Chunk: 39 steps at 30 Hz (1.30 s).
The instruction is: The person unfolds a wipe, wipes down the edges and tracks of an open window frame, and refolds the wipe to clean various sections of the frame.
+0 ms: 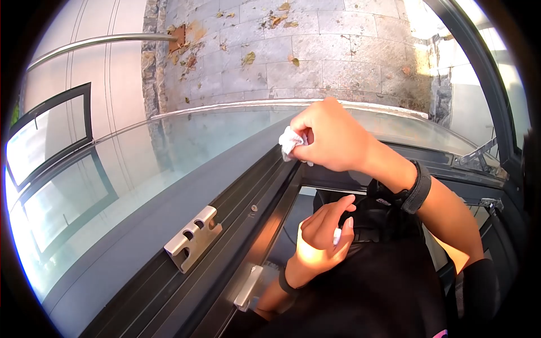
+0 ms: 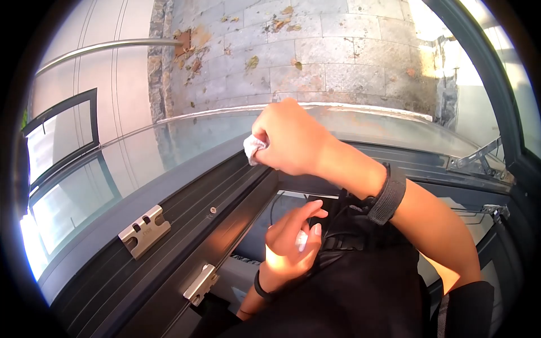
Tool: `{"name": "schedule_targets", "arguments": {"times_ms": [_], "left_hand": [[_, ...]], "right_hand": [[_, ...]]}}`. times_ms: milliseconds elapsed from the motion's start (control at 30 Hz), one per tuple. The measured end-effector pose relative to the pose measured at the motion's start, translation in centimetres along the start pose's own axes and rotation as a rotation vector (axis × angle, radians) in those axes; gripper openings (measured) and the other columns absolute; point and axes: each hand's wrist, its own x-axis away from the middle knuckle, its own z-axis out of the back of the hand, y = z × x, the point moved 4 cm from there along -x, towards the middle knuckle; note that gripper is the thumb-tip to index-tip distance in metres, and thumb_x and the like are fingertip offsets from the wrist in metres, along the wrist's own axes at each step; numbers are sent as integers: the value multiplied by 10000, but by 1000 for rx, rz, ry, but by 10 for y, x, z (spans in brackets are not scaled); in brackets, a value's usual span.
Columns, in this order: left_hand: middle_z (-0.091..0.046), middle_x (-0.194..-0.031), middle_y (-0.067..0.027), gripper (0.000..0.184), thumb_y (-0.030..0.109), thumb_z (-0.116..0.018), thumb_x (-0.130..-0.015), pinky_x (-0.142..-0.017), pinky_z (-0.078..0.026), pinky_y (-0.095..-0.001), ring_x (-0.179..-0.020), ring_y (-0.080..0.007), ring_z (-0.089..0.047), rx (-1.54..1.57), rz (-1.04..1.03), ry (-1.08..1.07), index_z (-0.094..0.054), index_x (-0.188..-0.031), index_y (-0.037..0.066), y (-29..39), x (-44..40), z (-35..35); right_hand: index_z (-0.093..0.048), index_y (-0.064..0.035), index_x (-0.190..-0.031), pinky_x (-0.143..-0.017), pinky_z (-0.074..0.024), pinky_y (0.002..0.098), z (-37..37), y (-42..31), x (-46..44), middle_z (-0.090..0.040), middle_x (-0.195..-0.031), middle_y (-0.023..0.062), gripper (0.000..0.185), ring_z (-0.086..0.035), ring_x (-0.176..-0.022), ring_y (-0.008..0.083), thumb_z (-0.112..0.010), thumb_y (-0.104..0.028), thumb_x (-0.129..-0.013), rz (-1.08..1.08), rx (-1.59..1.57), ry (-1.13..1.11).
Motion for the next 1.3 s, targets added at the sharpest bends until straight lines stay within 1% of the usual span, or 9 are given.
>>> {"name": "schedule_targets", "arguments": {"times_ms": [133, 233, 267, 400, 633, 767, 867, 967, 1300], "left_hand": [[-688, -921, -162, 397, -66, -648, -779, -706, -561, -344, -824, -308, -699, -7, -2, -27, -602, -1173, -58, -1, 2, -3], [-706, -936, -122, 358, -57, -624, -818, -575, -471, -286, -586, -174, -554, 24, -8, -30, -616, -1174, -28, -5, -2, -6], [-705, -932, -123, 353, -53, -625, -821, -577, -472, -287, -591, -178, -558, 24, -23, -28, -616, -1172, -30, -5, -4, -7], [-700, -916, -122, 340, -51, -624, -821, -584, -476, -291, -603, -191, -570, 19, -21, -36, -618, -1160, -32, -7, -3, -4], [-697, -902, -124, 345, -66, -622, -805, -574, -482, -293, -606, -200, -580, 56, 18, -44, -622, -1148, -31, -19, 5, -11], [-692, -894, -132, 350, -71, -623, -805, -569, -486, -295, -607, -216, -595, 82, -12, -65, -620, -1152, -25, -21, -2, -14], [-685, -881, -132, 351, -74, -624, -809, -568, -490, -297, -608, -227, -605, 67, -9, -87, -618, -1156, -21, -19, -5, -8], [-680, -868, -127, 345, -73, -626, -815, -564, -491, -301, -608, -230, -607, 91, 6, -53, -616, -1155, -20, -27, 0, -4], [-648, -816, -123, 338, -80, -619, -802, -583, -507, -314, -635, -253, -618, 75, -35, -69, -610, -1135, -30, -23, -7, 1]], "right_hand": [[-616, 18, -641, -530, -441, 392, -31, 27, 4, -552, -603, 214, 158, -547, -558, 388, -734, -81, -673, 30, 212, 22], [-559, 21, -572, -547, -447, 467, -32, 40, 0, -527, -604, 252, 172, -555, -599, 445, -707, -46, -629, 36, 241, 49], [-541, 20, -542, -552, -449, 490, -33, 39, 0, -515, -600, 265, 180, -558, -604, 458, -694, -36, -617, 60, 235, 55], [-615, -5, -592, -592, -492, 504, -27, 41, -7, -588, -623, 231, 90, -599, -644, 442, -700, -32, -592, 198, 451, 43], [-642, 3, -748, -685, -503, 444, -23, 50, -1, -598, -773, 148, 94, -611, -764, 380, -725, -31, -720, 336, 258, -215], [-654, 0, -750, -698, -508, 437, -24, 45, 10, -619, -787, 141, 59, -630, -802, 372, -708, -5, -726, 272, 447, -366], [-653, 2, -750, -698, -508, 428, -8, 35, 8, -620, -793, 147, 51, -633, -806, 368, -695, 17, -725, 14, 601, -563], [-639, 10, -736, -684, -501, 424, -15, 38, 4, -606, -778, 152, 60, -621, -779, 370, -687, 40, -716, 180, 273, -268], [-595, 34, -692, -678, -492, 445, -30, 40, 4, -572, -767, 190, 68, -591, -779, 402, -640, 67, -651, 262, 412, -296]]}}
